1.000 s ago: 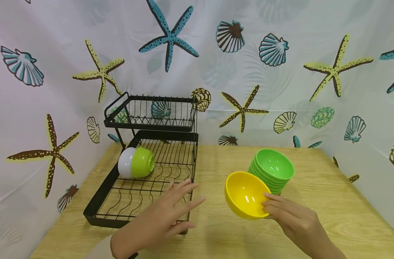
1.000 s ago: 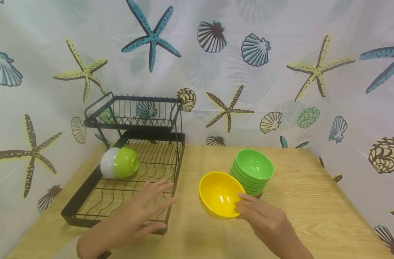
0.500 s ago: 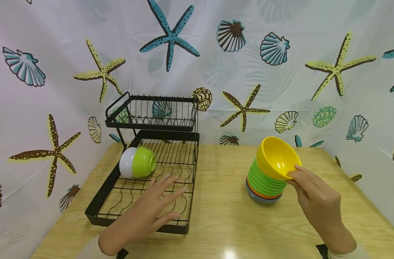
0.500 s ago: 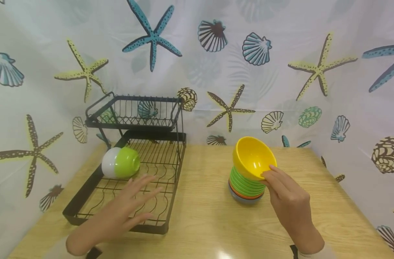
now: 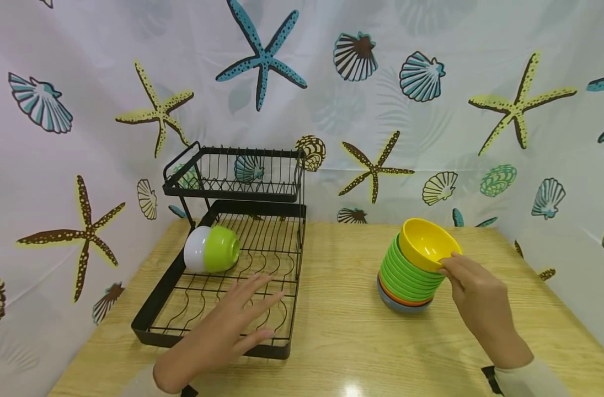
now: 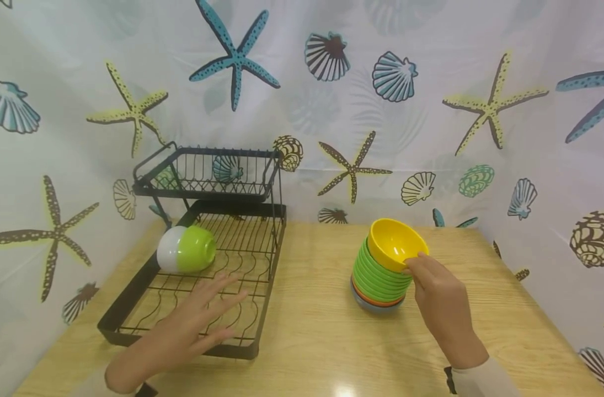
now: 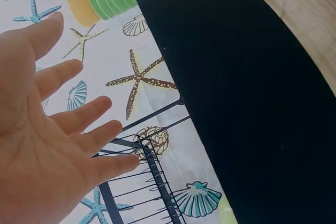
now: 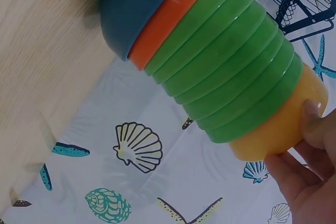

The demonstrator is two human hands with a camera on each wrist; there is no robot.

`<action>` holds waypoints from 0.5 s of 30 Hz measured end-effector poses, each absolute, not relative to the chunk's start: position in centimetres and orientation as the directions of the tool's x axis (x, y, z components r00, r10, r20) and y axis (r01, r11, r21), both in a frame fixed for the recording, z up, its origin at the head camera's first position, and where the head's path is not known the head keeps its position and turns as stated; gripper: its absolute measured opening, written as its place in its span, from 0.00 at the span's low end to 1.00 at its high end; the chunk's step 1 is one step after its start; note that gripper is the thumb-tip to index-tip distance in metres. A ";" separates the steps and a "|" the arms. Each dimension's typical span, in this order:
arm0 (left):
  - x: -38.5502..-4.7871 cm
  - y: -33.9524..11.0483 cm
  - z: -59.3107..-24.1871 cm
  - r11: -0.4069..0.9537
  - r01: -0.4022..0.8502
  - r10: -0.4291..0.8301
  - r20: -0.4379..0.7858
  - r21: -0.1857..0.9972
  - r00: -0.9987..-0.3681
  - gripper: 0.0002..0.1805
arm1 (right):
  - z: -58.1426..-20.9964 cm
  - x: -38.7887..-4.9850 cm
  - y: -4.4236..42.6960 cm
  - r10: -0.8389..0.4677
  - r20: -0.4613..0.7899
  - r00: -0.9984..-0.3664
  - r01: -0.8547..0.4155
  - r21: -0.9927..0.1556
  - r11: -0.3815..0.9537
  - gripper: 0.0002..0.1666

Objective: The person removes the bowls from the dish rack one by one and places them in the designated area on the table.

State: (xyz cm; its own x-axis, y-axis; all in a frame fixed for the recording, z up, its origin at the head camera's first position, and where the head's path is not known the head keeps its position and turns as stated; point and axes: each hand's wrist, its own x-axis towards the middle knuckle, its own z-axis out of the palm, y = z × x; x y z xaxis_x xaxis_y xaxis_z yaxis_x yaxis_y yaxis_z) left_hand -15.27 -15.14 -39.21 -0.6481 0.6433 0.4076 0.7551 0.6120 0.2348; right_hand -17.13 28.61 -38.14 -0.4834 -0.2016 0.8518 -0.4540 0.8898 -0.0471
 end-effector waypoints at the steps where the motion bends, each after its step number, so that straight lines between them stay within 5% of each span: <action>1: -15.3 -15.1 -39.3 0.611 0.755 0.644 0.405 0.238 -0.649 0.34 | -38.2 -17.1 28.6 -0.213 0.844 -0.491 -0.457 -0.041 0.889 0.07; 15: -15.2 -15.2 -39.6 0.643 0.717 0.630 0.347 0.270 -0.695 0.33 | -38.6 -17.1 28.5 -0.244 0.785 -0.569 -0.461 -0.059 0.886 0.15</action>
State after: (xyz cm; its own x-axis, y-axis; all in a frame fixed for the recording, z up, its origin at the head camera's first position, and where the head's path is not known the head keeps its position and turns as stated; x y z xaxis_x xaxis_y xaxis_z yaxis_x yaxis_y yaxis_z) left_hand -15.24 -15.20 -39.55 -0.6949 0.6297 0.3472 0.7171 0.6426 0.2697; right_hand -17.07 28.51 -38.63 -0.5692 -0.2436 0.7853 -0.4606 0.8857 -0.0591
